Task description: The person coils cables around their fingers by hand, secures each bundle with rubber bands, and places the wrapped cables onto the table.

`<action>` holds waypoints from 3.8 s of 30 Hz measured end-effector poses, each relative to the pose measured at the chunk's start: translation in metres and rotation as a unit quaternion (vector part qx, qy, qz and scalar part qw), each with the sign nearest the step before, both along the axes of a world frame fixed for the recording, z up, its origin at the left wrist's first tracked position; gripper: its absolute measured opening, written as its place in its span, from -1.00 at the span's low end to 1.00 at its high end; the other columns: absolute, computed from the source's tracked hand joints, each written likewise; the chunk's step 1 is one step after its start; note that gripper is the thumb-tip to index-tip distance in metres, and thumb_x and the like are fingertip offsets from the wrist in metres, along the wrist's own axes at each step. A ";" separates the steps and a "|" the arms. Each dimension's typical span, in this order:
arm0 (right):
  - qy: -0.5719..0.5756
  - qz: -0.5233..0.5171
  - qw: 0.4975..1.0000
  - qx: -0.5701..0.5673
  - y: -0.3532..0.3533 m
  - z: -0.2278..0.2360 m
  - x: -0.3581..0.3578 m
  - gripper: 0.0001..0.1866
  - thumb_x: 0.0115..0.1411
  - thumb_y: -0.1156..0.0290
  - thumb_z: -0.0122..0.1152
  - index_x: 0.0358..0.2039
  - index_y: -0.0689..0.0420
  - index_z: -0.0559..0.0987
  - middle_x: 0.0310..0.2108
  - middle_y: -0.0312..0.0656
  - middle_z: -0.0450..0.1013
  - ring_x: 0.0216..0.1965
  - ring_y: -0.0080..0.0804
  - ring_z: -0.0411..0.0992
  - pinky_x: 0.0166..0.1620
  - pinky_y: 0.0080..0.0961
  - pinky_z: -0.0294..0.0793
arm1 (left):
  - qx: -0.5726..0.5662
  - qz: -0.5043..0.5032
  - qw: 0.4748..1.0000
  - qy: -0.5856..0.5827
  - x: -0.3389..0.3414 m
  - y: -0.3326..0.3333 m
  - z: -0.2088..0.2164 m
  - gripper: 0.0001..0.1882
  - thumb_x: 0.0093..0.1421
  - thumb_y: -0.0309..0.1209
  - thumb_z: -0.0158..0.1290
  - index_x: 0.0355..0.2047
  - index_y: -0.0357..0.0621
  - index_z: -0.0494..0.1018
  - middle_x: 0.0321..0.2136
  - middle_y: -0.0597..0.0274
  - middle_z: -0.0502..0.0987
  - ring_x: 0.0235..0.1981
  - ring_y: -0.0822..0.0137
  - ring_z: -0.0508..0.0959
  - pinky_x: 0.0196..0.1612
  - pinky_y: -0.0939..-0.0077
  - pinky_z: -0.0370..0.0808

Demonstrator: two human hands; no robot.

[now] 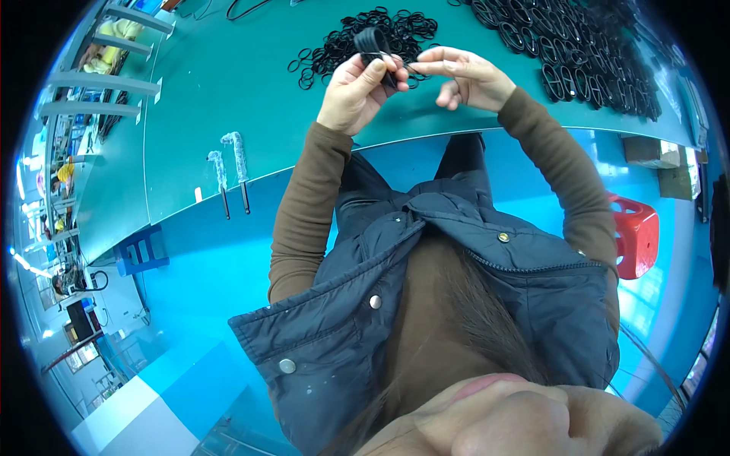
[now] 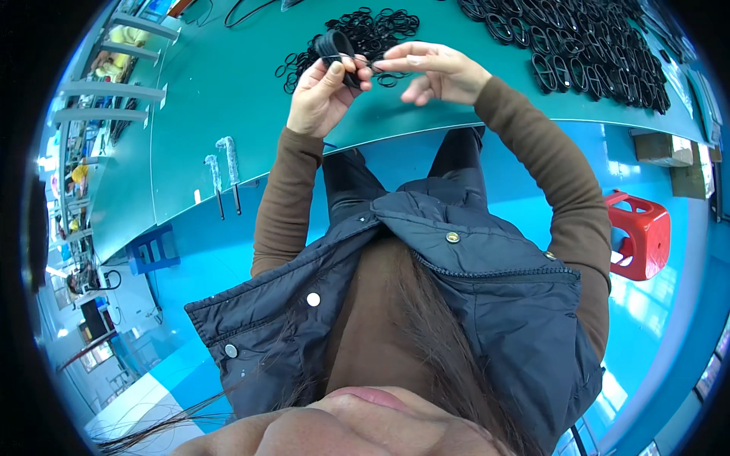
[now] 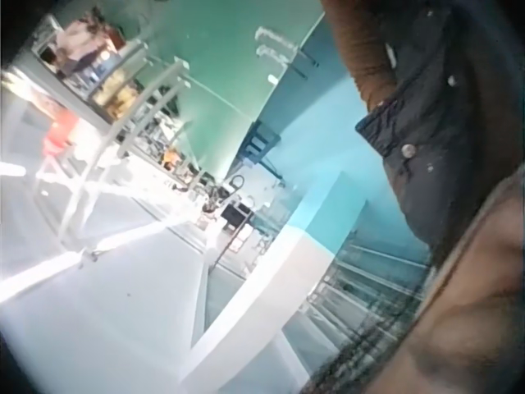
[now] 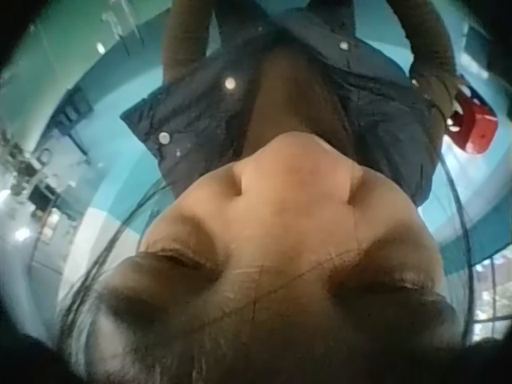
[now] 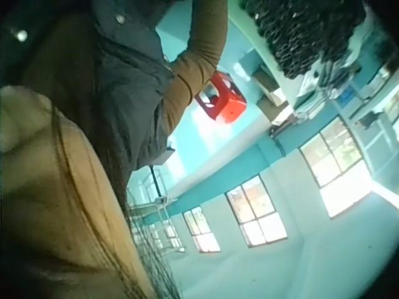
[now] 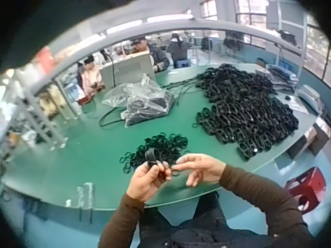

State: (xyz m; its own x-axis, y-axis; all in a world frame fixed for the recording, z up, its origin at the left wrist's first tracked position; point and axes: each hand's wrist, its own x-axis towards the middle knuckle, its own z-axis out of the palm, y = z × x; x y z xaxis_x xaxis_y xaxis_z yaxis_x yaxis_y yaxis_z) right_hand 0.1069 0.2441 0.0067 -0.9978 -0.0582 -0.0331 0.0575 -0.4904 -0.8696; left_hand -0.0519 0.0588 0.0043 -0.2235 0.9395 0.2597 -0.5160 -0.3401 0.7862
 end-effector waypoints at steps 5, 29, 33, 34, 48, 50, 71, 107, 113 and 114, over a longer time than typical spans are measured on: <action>-0.034 -0.200 0.936 0.289 0.001 0.004 0.000 -0.64 0.21 0.30 0.05 -0.02 0.17 0.39 -0.26 -0.23 0.49 -0.49 -0.62 0.44 -0.46 -0.74 0.41 | -0.044 -0.044 0.998 0.023 0.012 -0.001 0.006 -0.79 0.28 -0.34 -0.08 -0.21 -0.24 0.38 -0.17 0.08 0.42 -0.21 0.27 0.48 -0.13 0.34 0.46; 0.092 -0.151 0.799 0.576 -0.007 0.018 -0.032 -0.86 0.11 0.51 0.03 -0.30 0.24 0.46 -0.54 -0.22 0.43 -0.51 -0.55 0.39 -0.41 -0.63 0.40 | -0.170 0.008 0.968 0.184 0.032 0.002 0.001 -0.72 0.20 -0.43 0.03 -0.13 -0.37 0.38 -0.16 0.06 0.48 -0.15 0.26 0.54 -0.13 0.46 0.54; 0.122 -0.171 0.785 0.583 -0.012 0.020 -0.028 -0.86 0.10 0.52 0.05 -0.30 0.24 0.46 -0.57 -0.25 0.40 -0.53 -0.57 0.37 -0.44 -0.63 0.37 | -0.186 0.004 0.967 0.175 0.030 -0.003 0.005 -0.72 0.25 -0.41 -0.04 -0.11 -0.36 0.37 -0.17 0.08 0.49 -0.14 0.23 0.54 -0.14 0.40 0.55; 0.113 -0.167 0.781 0.591 -0.013 0.022 -0.027 -0.86 0.10 0.52 0.05 -0.30 0.24 0.46 -0.57 -0.25 0.39 -0.53 -0.57 0.36 -0.44 -0.62 0.37 | -0.193 0.000 0.969 0.155 0.028 -0.005 0.005 -0.71 0.28 -0.40 -0.08 -0.09 -0.37 0.36 -0.16 0.06 0.48 -0.12 0.18 0.54 -0.12 0.35 0.54; 0.155 -0.173 0.759 0.608 -0.016 0.017 -0.023 -0.87 0.06 0.52 0.08 -0.34 0.22 0.46 -0.65 -0.22 0.33 -0.62 -0.51 0.30 -0.52 -0.57 0.31 | -0.180 0.035 0.981 0.055 0.027 -0.009 -0.002 -0.73 0.23 -0.40 -0.01 -0.13 -0.34 0.41 -0.27 0.15 0.50 -0.24 0.38 0.53 -0.18 0.40 0.56; 0.149 -0.168 0.754 0.618 -0.015 0.017 -0.022 -0.87 0.05 0.51 0.09 -0.34 0.21 0.46 -0.67 -0.22 0.31 -0.64 -0.50 0.29 -0.54 -0.56 0.29 | -0.198 0.066 0.973 0.102 0.028 -0.008 -0.007 -0.73 0.21 -0.41 0.03 -0.15 -0.35 0.42 -0.29 0.15 0.51 -0.27 0.39 0.54 -0.19 0.42 0.56; 0.139 -0.184 0.790 0.567 -0.020 0.008 -0.022 -0.87 0.06 0.56 0.05 -0.33 0.21 0.46 -0.64 -0.29 0.29 -0.61 -0.58 0.26 -0.52 -0.63 0.27 | -0.167 -0.015 0.986 0.005 0.032 -0.004 -0.011 -0.72 0.29 -0.33 -0.11 -0.16 -0.34 0.35 -0.24 0.03 0.50 -0.14 0.05 0.53 -0.16 0.26 0.56; -0.007 -0.213 0.977 0.015 -0.075 -0.013 -0.022 -0.51 0.15 0.21 0.18 0.01 0.22 0.36 -0.15 -0.21 0.39 -0.05 -0.47 0.33 0.03 -0.47 0.30 | -0.051 0.508 0.639 0.575 0.066 0.014 -0.027 -0.73 0.02 -0.48 0.15 -0.24 -0.24 0.39 -0.47 0.14 0.51 -0.55 0.26 0.56 -0.50 0.52 0.50; -0.020 -0.174 0.985 -0.009 -0.062 -0.018 -0.018 -0.54 0.18 0.18 0.15 0.01 0.16 0.37 -0.15 -0.24 0.38 -0.07 -0.48 0.33 -0.04 -0.49 0.34 | -0.120 0.405 0.770 0.479 0.068 0.006 -0.020 -0.61 0.01 -0.50 0.17 -0.15 -0.30 0.33 -0.25 0.06 0.49 -0.34 0.31 0.57 -0.31 0.53 0.55; -0.009 -0.195 0.981 -0.019 -0.059 -0.019 -0.019 -0.55 0.19 0.15 0.13 0.01 0.13 0.38 -0.15 -0.28 0.38 -0.11 -0.53 0.32 -0.08 -0.47 0.33 | -0.096 0.374 0.824 0.414 0.068 0.006 -0.018 -0.56 0.00 -0.51 0.18 -0.11 -0.34 0.30 -0.16 0.03 0.46 -0.27 0.31 0.56 -0.25 0.51 0.56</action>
